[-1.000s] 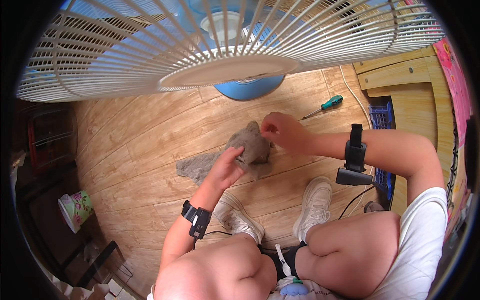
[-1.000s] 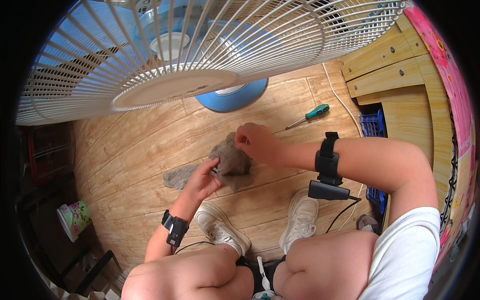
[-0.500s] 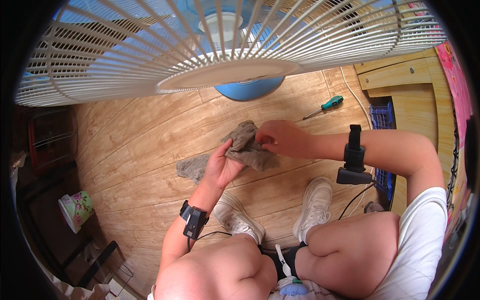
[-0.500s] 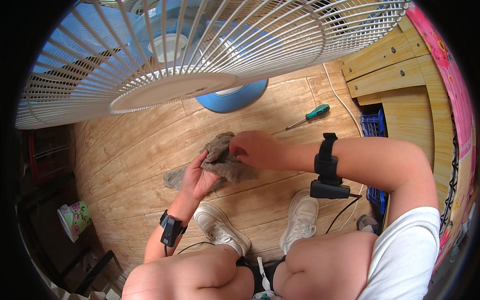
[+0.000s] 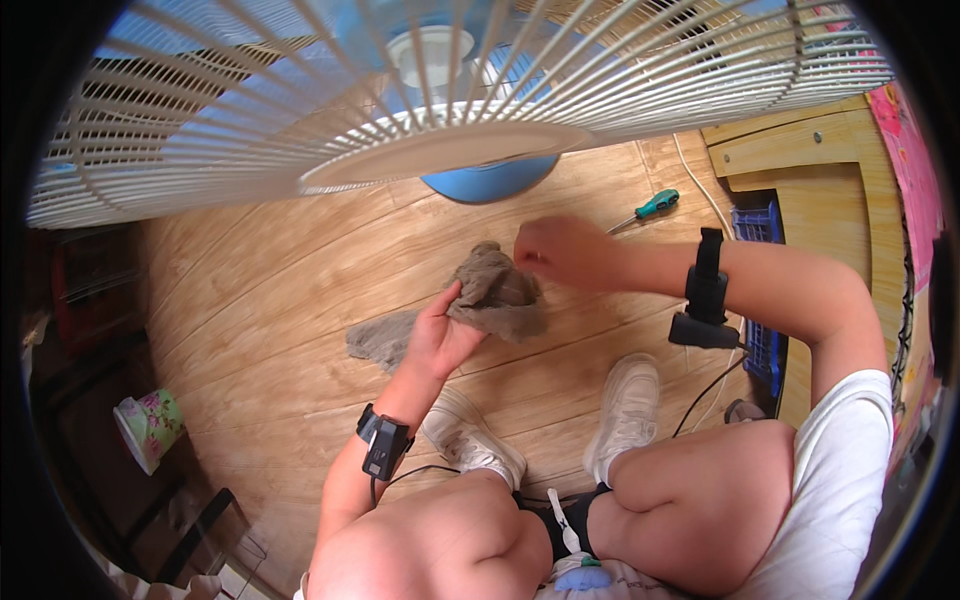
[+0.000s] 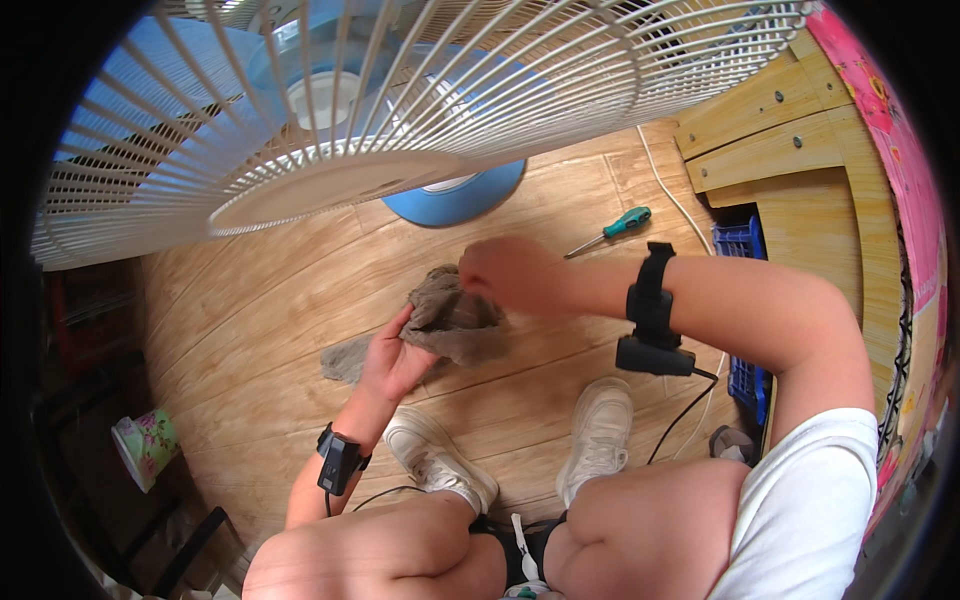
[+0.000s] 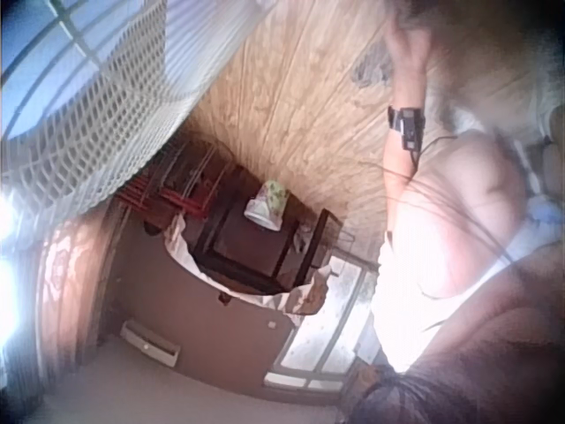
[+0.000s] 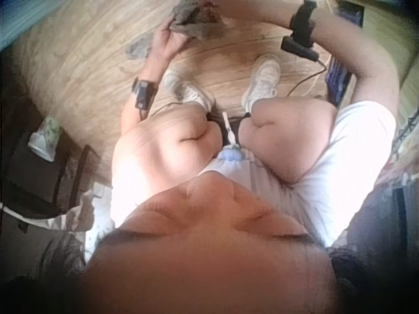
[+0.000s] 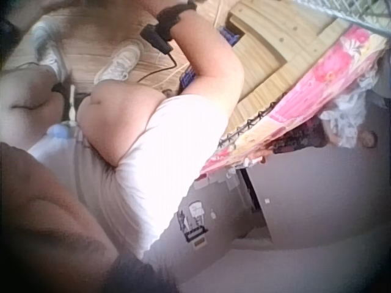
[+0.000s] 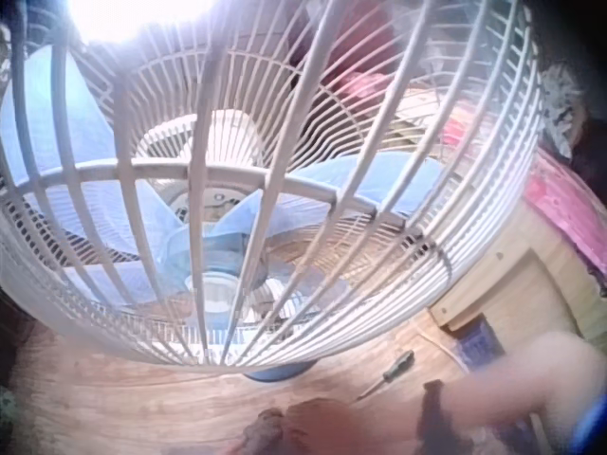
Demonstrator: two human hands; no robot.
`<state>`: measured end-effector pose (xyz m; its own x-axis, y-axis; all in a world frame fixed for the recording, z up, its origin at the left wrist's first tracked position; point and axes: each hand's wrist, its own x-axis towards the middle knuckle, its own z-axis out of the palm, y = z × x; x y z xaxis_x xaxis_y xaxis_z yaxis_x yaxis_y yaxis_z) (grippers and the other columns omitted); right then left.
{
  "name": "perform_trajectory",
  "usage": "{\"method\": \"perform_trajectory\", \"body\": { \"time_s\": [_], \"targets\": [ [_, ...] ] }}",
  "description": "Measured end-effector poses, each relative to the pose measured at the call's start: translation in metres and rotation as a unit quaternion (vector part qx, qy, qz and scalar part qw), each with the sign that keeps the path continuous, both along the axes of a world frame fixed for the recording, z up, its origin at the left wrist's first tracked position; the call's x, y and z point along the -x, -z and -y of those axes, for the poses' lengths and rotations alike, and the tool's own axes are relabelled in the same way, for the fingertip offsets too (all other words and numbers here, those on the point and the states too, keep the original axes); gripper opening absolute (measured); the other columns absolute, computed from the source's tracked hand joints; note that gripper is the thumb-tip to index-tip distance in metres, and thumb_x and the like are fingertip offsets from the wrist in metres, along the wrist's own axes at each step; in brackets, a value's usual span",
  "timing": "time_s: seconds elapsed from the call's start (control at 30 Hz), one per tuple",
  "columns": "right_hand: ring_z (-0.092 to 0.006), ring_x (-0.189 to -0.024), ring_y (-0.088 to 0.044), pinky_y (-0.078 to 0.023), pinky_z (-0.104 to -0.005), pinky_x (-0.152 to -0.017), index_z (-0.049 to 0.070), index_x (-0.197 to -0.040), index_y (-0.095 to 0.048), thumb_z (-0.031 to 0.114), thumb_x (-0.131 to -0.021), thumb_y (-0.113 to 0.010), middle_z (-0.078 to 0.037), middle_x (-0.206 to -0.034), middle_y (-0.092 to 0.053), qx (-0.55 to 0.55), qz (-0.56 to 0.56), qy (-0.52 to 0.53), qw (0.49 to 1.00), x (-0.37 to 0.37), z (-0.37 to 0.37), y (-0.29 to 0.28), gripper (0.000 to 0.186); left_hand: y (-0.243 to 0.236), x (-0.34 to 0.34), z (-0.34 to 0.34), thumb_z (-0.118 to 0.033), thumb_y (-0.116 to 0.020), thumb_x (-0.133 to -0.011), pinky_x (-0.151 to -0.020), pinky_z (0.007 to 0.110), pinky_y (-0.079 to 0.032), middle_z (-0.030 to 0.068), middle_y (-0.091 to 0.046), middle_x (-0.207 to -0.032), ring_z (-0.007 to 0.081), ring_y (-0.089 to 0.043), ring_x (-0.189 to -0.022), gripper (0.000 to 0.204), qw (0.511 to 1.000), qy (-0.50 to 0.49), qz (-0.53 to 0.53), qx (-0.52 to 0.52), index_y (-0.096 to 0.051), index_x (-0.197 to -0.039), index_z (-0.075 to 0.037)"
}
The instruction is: The person approaches a standing fan, wipes the base with a cloth, and then uses a screwdriver to tighten a screw on the fan's neck. The person continues to adjust the screw for the remainder of the clip.
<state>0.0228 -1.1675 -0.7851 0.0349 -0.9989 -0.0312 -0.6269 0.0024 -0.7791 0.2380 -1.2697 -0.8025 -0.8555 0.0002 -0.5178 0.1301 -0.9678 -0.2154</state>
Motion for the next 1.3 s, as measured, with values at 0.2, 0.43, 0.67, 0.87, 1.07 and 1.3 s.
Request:
{"method": "perform_trajectory", "body": {
  "time_s": [0.2, 0.43, 0.67, 0.87, 1.07, 1.3],
  "targets": [
    [-0.0340, -0.088, -0.056, -0.045, -0.0402, -0.074, 0.004, -0.088, -0.060, 0.016, -0.082, -0.051, -0.017, -0.087, -0.061, -0.148, -0.142, 0.189, 0.960, 0.118, -0.003, 0.016, 0.016, 0.012, -0.011, 0.004, -0.015, -0.040, -0.092, -0.104, 0.043, -0.030, 0.0159, -0.044, -0.131, 0.0296, -0.041, -0.122, 0.039, 0.996, 0.044, 0.022, 0.072, -0.038, -0.128, 0.002],
    [-0.0360, -0.086, -0.058, -0.048, -0.0423, -0.072, 0.000, -0.086, -0.060, 0.006, -0.077, -0.047, -0.022, -0.089, -0.060, -0.086, -0.480, 0.160, 0.859, 0.220, -0.056, 0.009, 0.017, 0.033, -0.029, -0.008, -0.011, -0.050, -0.088, -0.083, 0.036, -0.048, 0.0086, -0.061, -0.106, 0.0210, -0.058, -0.098, 0.016, 0.966, 0.152, 0.172, 0.115, -0.055, -0.102, -0.003],
    [-0.0355, -0.081, -0.060, -0.049, -0.0424, -0.068, 0.001, -0.077, -0.061, 0.004, -0.075, -0.049, -0.020, -0.084, -0.061, -0.165, -0.447, 0.180, 0.861, 0.234, -0.077, 0.034, 0.012, 0.059, -0.043, -0.015, -0.011, -0.049, -0.089, -0.087, 0.033, -0.045, 0.0078, -0.061, -0.109, 0.0198, -0.057, -0.101, 0.020, 0.987, 0.114, -0.108, 0.025, -0.056, -0.107, -0.004],
    [-0.0346, -0.085, -0.059, -0.049, -0.0416, -0.072, 0.002, -0.079, -0.061, 0.008, -0.075, -0.053, -0.018, -0.086, -0.061, -0.253, -0.409, 0.180, 0.858, 0.223, -0.082, 0.022, 0.012, 0.069, -0.041, -0.021, -0.012, -0.049, -0.088, -0.087, 0.033, -0.044, 0.0072, -0.062, -0.107, 0.0197, -0.057, -0.100, 0.018, 0.959, 0.177, 0.152, 0.163, -0.058, -0.102, -0.004],
    [-0.0336, -0.086, -0.057, -0.047, -0.0415, -0.073, 0.003, -0.083, -0.057, 0.015, -0.072, -0.062, -0.016, -0.089, -0.059, -0.225, -0.363, 0.155, 0.891, 0.210, -0.083, 0.021, 0.017, 0.058, -0.038, -0.020, -0.013, -0.051, -0.087, -0.085, 0.033, -0.044, 0.0051, -0.062, -0.101, 0.0197, -0.057, -0.097, 0.013, 0.954, 0.157, 0.142, 0.210, -0.057, -0.096, -0.005],
    [-0.0323, -0.090, -0.056, -0.047, -0.0400, -0.073, 0.006, -0.094, -0.052, 0.008, -0.065, -0.066, -0.014, -0.093, -0.055, -0.216, -0.426, -0.034, 0.878, 0.170, -0.086, 0.046, 0.032, 0.043, -0.023, -0.015, -0.012, -0.052, -0.086, -0.087, 0.032, -0.042, 0.0051, -0.054, -0.109, 0.0166, -0.050, -0.102, 0.025, 0.879, 0.064, 0.275, 0.385, -0.048, -0.109, -0.006]
  ]
}}
